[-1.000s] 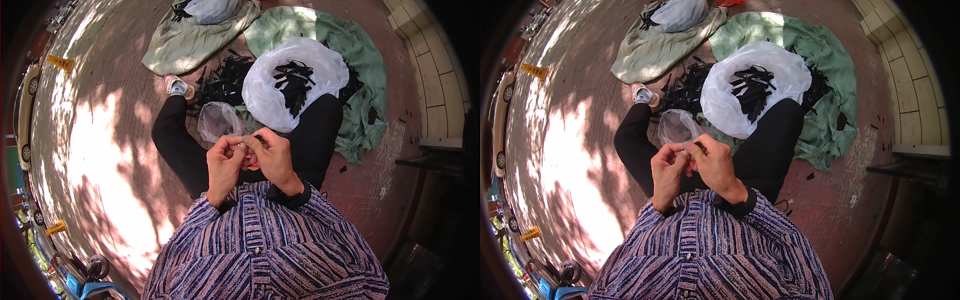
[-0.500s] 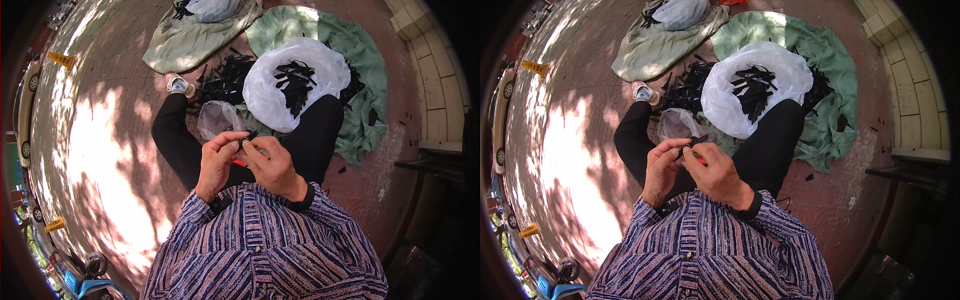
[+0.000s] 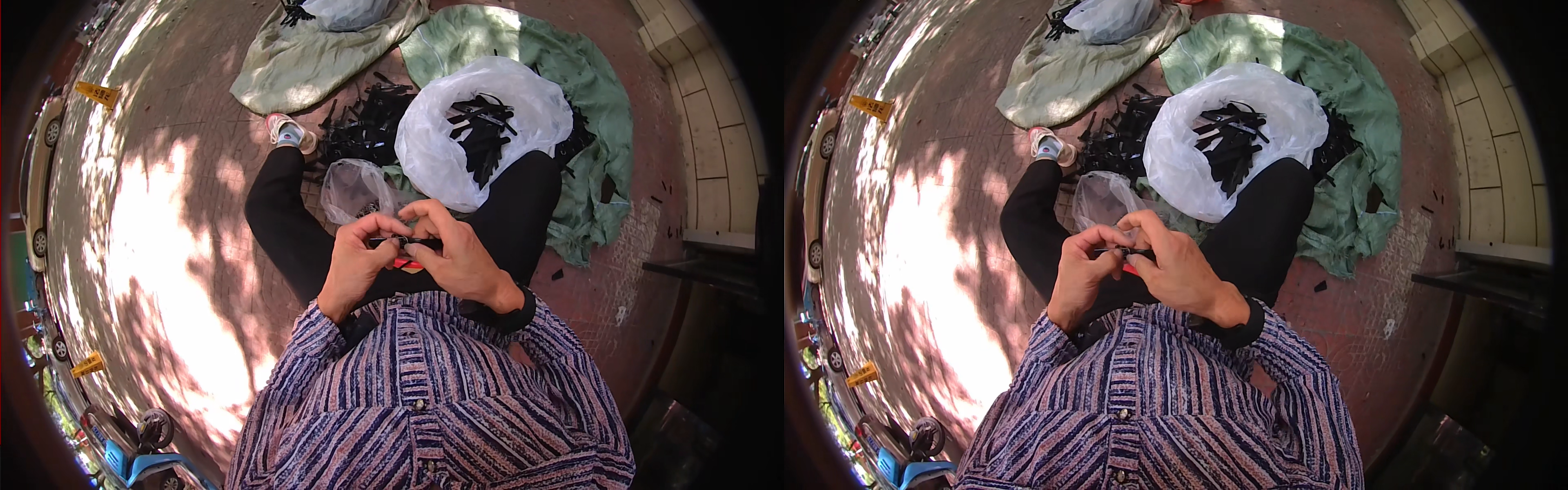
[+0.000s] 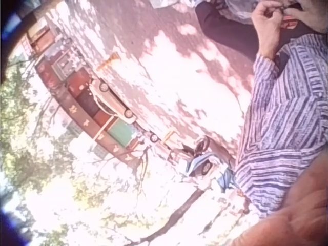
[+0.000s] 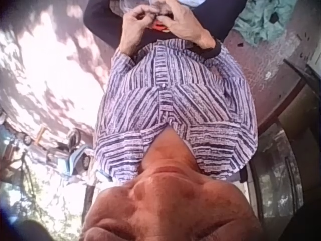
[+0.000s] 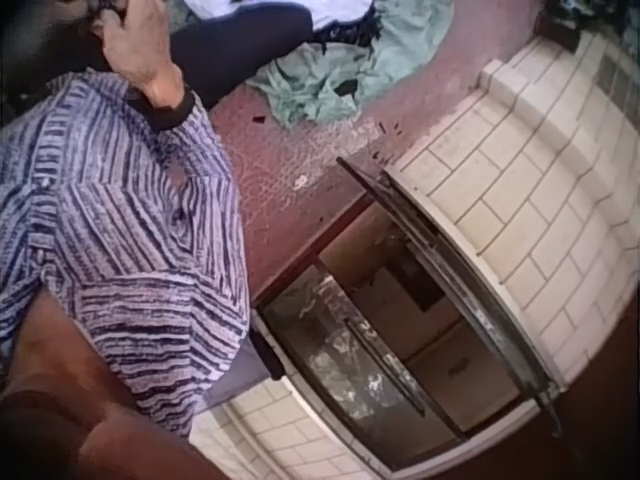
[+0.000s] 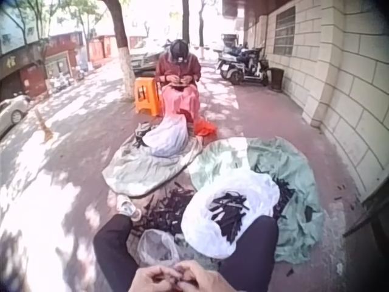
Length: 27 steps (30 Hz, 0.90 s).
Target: The recorder is sitting on a stool outdoors, manually inspecting and sorting small black shoe components from several bags.
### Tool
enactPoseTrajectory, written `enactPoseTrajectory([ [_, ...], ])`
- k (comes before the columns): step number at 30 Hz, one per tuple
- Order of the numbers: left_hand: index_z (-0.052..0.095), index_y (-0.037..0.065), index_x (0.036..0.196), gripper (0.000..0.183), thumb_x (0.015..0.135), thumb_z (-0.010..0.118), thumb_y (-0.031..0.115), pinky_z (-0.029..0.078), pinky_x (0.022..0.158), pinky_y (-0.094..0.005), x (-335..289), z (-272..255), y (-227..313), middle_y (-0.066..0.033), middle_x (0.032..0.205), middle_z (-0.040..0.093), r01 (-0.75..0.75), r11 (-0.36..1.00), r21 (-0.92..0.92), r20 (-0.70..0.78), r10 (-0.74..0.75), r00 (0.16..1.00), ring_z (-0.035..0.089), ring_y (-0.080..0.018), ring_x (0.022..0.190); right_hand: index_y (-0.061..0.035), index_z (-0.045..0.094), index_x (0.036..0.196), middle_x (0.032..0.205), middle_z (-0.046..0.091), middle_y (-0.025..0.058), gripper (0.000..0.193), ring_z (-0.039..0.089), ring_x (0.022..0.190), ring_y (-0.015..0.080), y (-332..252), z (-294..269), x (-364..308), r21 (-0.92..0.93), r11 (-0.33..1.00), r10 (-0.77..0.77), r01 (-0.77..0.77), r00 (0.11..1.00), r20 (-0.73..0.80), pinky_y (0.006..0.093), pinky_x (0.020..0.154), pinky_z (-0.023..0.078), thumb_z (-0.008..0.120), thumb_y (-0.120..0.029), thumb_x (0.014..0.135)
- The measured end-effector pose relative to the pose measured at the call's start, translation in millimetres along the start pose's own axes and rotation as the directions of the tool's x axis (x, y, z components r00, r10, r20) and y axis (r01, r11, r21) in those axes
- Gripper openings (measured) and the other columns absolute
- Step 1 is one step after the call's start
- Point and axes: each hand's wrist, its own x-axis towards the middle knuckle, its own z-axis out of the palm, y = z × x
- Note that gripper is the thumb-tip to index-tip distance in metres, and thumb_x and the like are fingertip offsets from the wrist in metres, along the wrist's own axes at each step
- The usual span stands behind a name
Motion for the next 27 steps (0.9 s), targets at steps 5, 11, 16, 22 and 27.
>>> enactPoseTrajectory([
  [5, 0.057, -0.002, 0.097, 0.021, 0.076, 0.059, -0.005, 0.048, 0.063, -0.0174, 7, 7, 5, -0.0042, 0.078, 0.059, -0.163, 0.948, 0.274, -0.121, 0.202, 0.972, 0.058, -0.0075, 0.071, -0.001, 0.042, 0.112, 0.085, 0.061, 0.0064, 0.033, 0.056, 0.068, 0.0112, 20, 0, 2, 0.504, 0.856, 0.134, -0.114, 0.991, -0.004, 0.0241, 0.065, 0.045, 0.05, 0.003, 0.081],
  [11, 0.059, -0.002, 0.091, 0.015, 0.077, 0.064, -0.001, 0.048, 0.069, -0.0216, 4, -6, 1, -0.0011, 0.082, 0.051, -0.071, 0.997, -0.041, 0.04, 0.073, 0.997, 0.058, -0.0095, 0.075, -0.0028, 0.047, 0.122, 0.083, 0.054, 0.0009, 0.033, 0.05, 0.074, 0.0056, 10, -3, 4, 0.569, 0.805, 0.048, -0.167, 0.975, 0.219, 0.0191, 0.063, 0.042, 0.047, -0.008, 0.089],
  [16, 0.061, -0.002, 0.083, 0.011, 0.075, 0.067, 0.002, 0.045, 0.068, -0.0207, 6, 1, -1, -0.0013, 0.082, 0.05, -0.038, 0.999, -0.03, -0.033, 0.037, 0.999, 0.054, -0.0075, 0.07, -0.0031, 0.054, 0.102, 0.076, 0.056, 0.0006, 0.022, 0.051, 0.062, 0.0043, 19, -1, 11, 0.697, 0.635, 0.256, -0.334, 0.942, 0.218, 0.0151, 0.053, 0.04, 0.055, -0.02, 0.088],
  [22, 0.057, -0.004, 0.085, 0.008, 0.079, 0.062, 0.0, 0.051, 0.068, -0.0229, 2, 8, -12, -0.0041, 0.077, 0.056, -0.101, 0.994, -0.036, -0.051, 0.099, 0.994, 0.063, -0.0141, 0.073, -0.0022, 0.05, 0.093, 0.071, 0.055, 0.0017, 0.022, 0.05, 0.056, 0.0036, 28, 6, 10, 0.787, 0.531, 0.294, -0.315, 0.939, 0.177, 0.014, 0.049, 0.039, 0.058, -0.021, 0.085],
  [27, 0.056, -0.005, 0.088, 0.009, 0.08, 0.059, -0.003, 0.053, 0.068, -0.0242, 1, 13, -6, -0.0059, 0.08, 0.057, -0.089, 0.987, -0.134, 0.01, 0.091, 0.996, 0.064, -0.0168, 0.073, -0.0028, 0.042, 0.095, 0.072, 0.054, 0.0044, 0.021, 0.051, 0.056, 0.0059, 35, 4, 5, 0.773, 0.567, 0.3, -0.285, 0.945, 0.129, 0.0157, 0.05, 0.04, 0.056, -0.014, 0.084],
])
